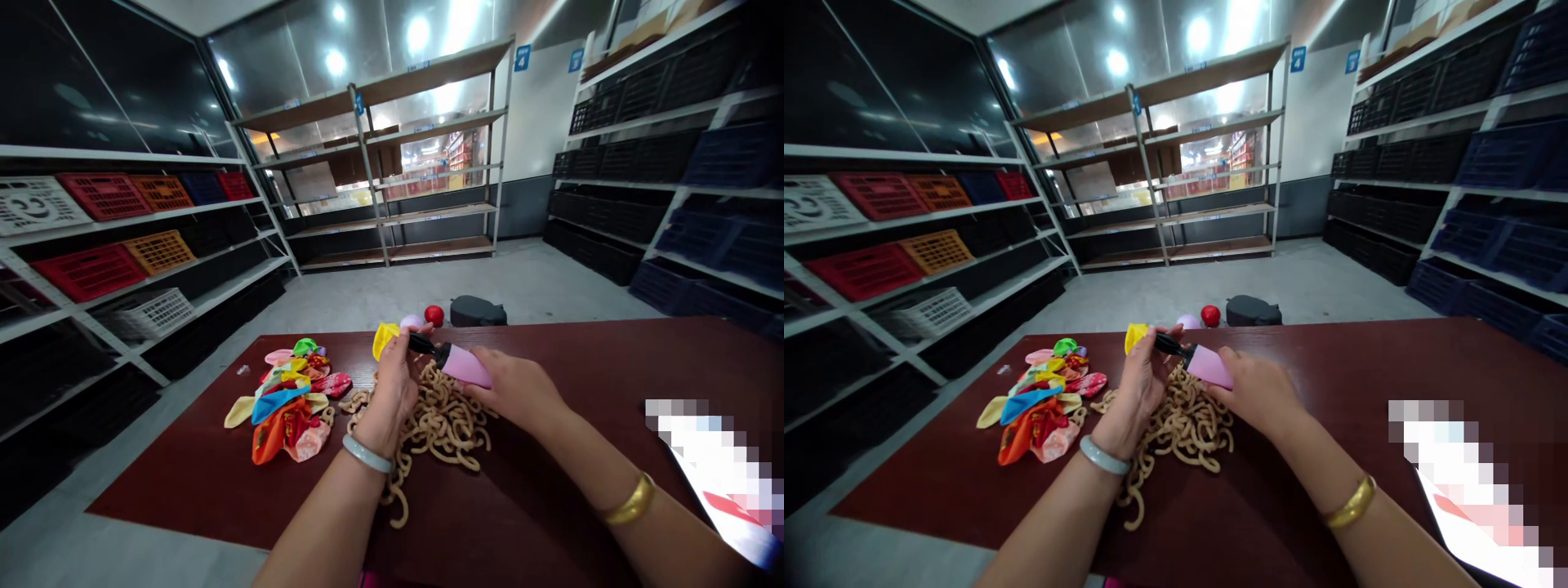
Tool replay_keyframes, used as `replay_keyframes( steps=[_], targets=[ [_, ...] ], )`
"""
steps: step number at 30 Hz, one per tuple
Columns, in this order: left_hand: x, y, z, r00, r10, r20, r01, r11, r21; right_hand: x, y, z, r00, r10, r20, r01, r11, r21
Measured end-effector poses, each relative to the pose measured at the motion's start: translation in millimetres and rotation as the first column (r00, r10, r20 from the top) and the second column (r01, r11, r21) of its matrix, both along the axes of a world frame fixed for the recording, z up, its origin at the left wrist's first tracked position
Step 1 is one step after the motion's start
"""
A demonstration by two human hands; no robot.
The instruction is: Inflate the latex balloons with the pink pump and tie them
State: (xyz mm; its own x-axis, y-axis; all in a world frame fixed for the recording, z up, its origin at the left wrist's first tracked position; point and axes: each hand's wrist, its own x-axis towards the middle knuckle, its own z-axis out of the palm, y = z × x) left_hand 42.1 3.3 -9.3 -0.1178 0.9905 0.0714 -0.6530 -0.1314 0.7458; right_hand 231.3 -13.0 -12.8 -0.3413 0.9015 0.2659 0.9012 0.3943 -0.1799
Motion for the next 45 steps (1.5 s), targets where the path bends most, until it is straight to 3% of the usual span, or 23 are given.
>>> replay_keyframes(
  steps=[3,5,10,15,20,23,27,33,36,39,45],
  targets=[
    [-8.3,-0.3,7.4,0.991,-0.127,0.039,0.127,0.992,-0.009,-1.6,-1.3,2.4,0.999,0.019,-0.039,-0.022,0.998,-0.067],
    [-15.0,0.3,10.9,0.988,-0.142,0.062,0.141,0.990,0.024,-3.5,-2.9,3.8,0.998,0.035,-0.059,-0.040,0.994,-0.102],
    [-25.6,1.8,12.4,0.992,-0.062,0.106,0.045,0.987,0.152,-8.6,-7.9,7.3,0.998,0.043,-0.054,-0.050,0.990,-0.131],
    [-24.6,0.9,15.6,0.985,-0.051,0.162,0.026,0.988,0.153,-10.8,-10.2,10.4,0.999,0.024,-0.043,-0.030,0.987,-0.158],
    [-12.5,-2.1,15.4,0.980,0.141,0.138,-0.169,0.961,0.219,-12.4,-9.8,6.9,0.995,0.051,-0.086,-0.064,0.985,-0.161],
    [-3.0,-4.7,12.3,0.970,0.183,0.158,-0.218,0.945,0.245,-11.8,-8.9,5.2,0.993,0.064,-0.102,-0.080,0.984,-0.157],
    [4.5,-7.0,9.0,0.978,0.114,0.174,-0.153,0.961,0.229,-6.3,-7.4,7.2,0.993,0.068,-0.092,-0.079,0.988,-0.129],
    [-2.2,-8.3,13.3,0.965,-0.148,0.216,0.118,0.983,0.143,3.4,-3.9,7.8,0.998,0.063,-0.010,-0.063,0.998,-0.003],
    [-7.1,-8.8,17.7,0.948,-0.182,0.261,0.150,0.979,0.137,2.6,-2.9,4.8,0.998,0.056,0.014,-0.057,0.998,0.029],
    [-8.1,-9.5,19.9,0.952,-0.141,0.273,0.114,0.987,0.114,-1.8,-4.6,3.2,0.998,0.064,0.018,-0.065,0.997,0.045],
    [-3.8,-9.8,15.7,0.966,0.067,0.249,-0.087,0.994,0.070,-17.5,-15.9,0.1,0.993,0.119,0.023,-0.120,0.991,0.051]
  ],
)
